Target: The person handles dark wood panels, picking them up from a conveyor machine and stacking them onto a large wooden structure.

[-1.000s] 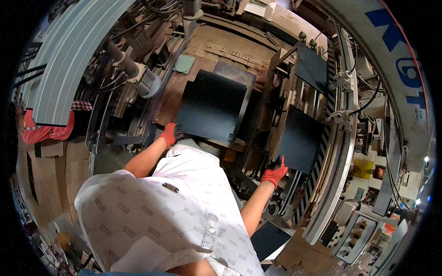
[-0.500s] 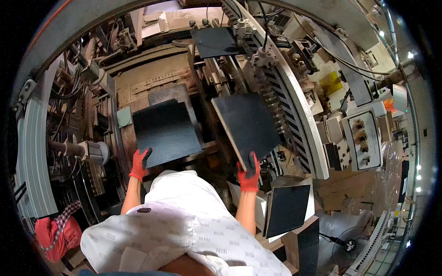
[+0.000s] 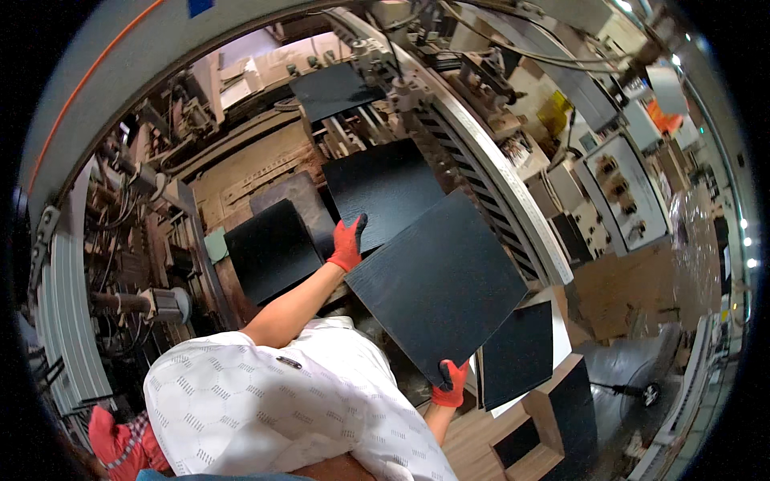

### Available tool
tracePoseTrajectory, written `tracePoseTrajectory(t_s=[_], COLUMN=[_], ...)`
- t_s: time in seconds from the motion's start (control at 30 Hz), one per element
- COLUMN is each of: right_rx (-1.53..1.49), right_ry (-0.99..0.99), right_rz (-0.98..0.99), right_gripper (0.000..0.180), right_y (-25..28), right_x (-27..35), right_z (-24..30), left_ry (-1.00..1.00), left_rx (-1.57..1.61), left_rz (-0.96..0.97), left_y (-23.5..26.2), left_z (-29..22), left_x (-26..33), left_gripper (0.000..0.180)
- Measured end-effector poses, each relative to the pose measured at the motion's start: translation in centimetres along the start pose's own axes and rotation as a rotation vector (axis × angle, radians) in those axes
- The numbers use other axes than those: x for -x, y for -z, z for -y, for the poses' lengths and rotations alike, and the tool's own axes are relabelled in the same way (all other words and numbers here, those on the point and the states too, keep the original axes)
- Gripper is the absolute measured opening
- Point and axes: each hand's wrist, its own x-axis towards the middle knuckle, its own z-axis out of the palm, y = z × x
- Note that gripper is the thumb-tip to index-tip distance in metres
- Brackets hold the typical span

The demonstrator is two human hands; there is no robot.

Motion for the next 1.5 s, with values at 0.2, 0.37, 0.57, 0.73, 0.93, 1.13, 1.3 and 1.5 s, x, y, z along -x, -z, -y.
tracePoseTrajectory(t_s=[0.2, 0.37, 0.57, 0.73, 0.93, 1.13, 1.3, 1.5], right_rx=[0.056, 0.176, 0.598, 0.757, 0.804, 0.716, 0.869, 1.497], right_ry=[0.111, 0.35, 0.387, 0.371, 0.432, 0.304, 0.191, 0.219], right_rz=[-0.241, -0.367, -0.685, -0.596, -0.58, -0.742, -0.723, -0.856], right_gripper=[0.071, 0.069, 0.06, 0.05, 0.05, 0.05, 0.056, 0.05], right_y=[5.0, 11.8, 11.9, 13.9, 15.2, 16.1, 14.8, 13.8], right_x=[6.2, 12.8, 14.0, 12.1, 7.5, 4.4, 3.7, 1.5], right_z=[-1.1, -2.5, 1.3, 3.9, 5.5, 6.6, 8.0, 7.4], left_ry=[-0.071, -0.109, -0.067, -0.095, -0.082, -0.087, -0.1, 0.056], left_rx=[0.146, 0.112, -0.178, -0.126, -0.106, -0.033, -0.024, -0.184], left_rz=[-0.192, -0.271, -0.222, -0.26, -0.254, -0.201, -0.193, 0.052], left_y=[-4.4, -6.9, -5.0, -4.9, -5.9, -6.0, -6.2, 0.4], left_z=[3.9, 3.7, 2.6, 4.0, 3.0, 3.6, 3.6, 3.4], left_x=[-2.2, -3.2, -3.9, -5.1, -3.3, -3.5, -3.5, -3.3], left_gripper=[0.032, 0.025, 0.027, 0.038, 0.035, 0.035, 0.032, 0.041])
